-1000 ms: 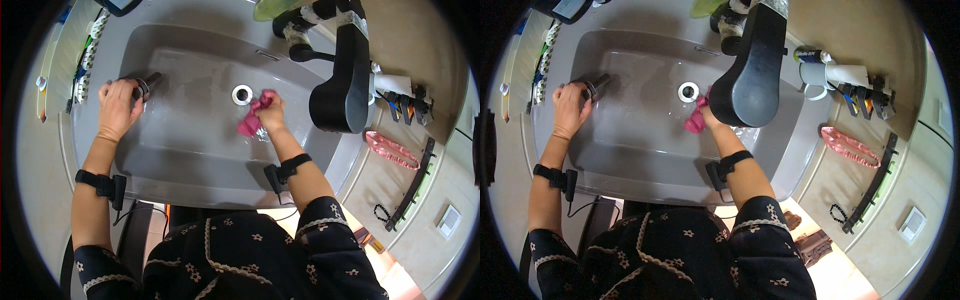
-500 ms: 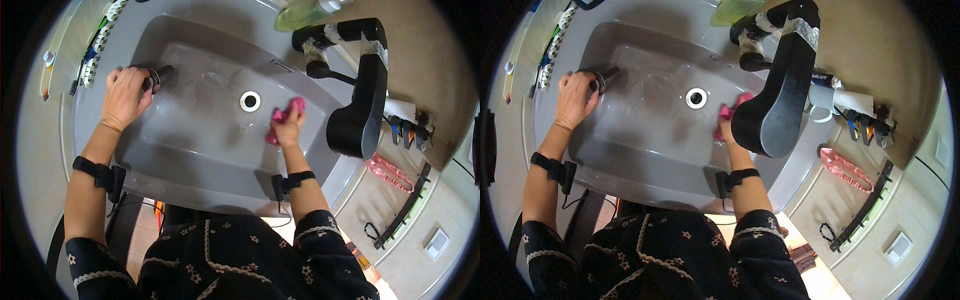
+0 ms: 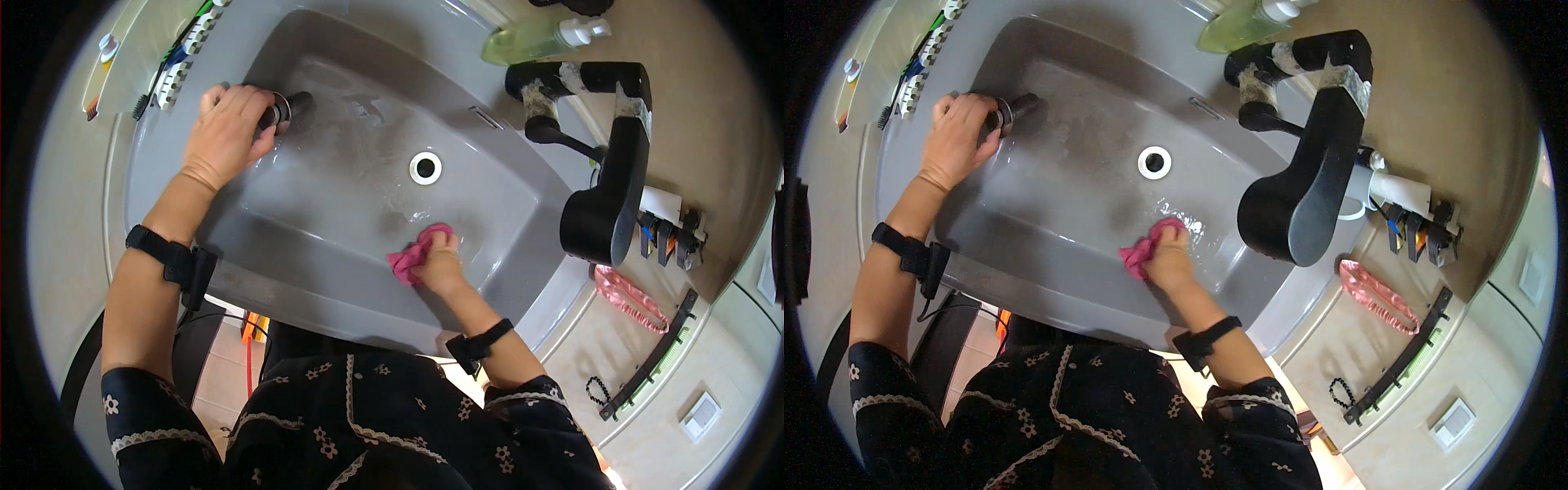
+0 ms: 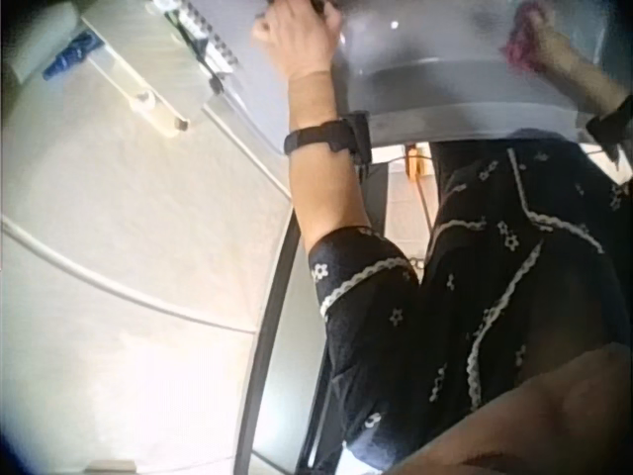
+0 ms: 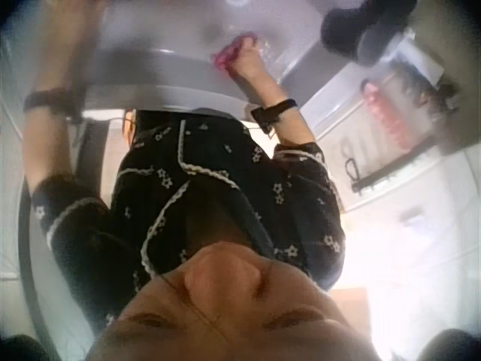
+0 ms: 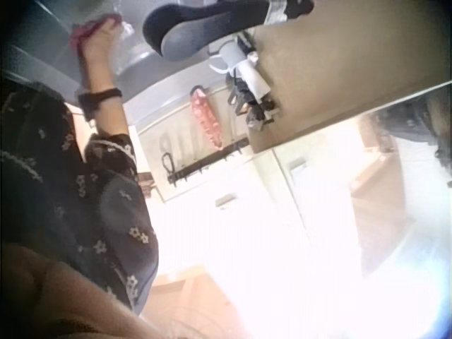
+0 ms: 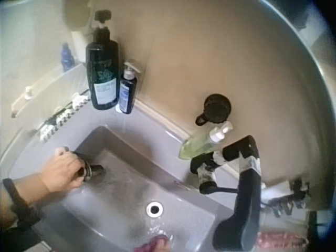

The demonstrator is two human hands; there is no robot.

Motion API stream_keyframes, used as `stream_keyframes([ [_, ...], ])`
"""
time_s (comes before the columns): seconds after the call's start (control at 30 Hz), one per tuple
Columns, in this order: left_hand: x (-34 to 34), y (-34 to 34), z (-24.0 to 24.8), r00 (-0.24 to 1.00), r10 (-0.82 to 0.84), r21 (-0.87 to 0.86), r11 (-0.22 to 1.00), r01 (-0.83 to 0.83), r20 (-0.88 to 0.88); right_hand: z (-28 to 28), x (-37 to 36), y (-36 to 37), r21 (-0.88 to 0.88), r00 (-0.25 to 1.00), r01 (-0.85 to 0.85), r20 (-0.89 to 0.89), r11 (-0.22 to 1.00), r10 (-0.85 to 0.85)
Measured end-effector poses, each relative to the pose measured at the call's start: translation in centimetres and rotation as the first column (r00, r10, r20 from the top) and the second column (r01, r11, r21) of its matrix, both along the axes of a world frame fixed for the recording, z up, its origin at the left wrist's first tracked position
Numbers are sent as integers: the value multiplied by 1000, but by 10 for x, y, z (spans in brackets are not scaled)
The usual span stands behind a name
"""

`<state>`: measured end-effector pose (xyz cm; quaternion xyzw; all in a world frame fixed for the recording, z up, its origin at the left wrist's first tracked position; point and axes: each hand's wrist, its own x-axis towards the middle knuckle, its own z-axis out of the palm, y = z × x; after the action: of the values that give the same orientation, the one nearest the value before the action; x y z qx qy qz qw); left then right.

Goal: The person wipes a bathroom sink and faucet with a pink cloth, removes and cleans a sink strainer, then moves to a toilet, opens the lid, and uses a handheld sprayer to rinse the bowl.

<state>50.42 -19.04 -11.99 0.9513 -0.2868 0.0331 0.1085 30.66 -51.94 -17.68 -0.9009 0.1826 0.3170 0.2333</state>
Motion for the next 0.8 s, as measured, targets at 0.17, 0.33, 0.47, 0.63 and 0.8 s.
stream_keyframes([
  [0.17,0,0,0,1000,-26,-31,999,26,11,-34,61,27,99,935,212,270,972,-231],
  [0.33,4,-1,-3,999,-22,-18,1000,23,47,-69,96,-25,458,677,539,265,707,-687],
  [0.47,-2,7,-5,998,-15,-70,997,19,60,5,73,9,170,873,63,468,983,-137],
  [0.63,1,4,-7,997,-13,-88,996,20,81,38,67,127,204,762,-598,443,775,472],
  [0.8,4,3,-6,997,-29,-111,993,36,71,-19,88,195,-69,368,-875,551,480,749],
])
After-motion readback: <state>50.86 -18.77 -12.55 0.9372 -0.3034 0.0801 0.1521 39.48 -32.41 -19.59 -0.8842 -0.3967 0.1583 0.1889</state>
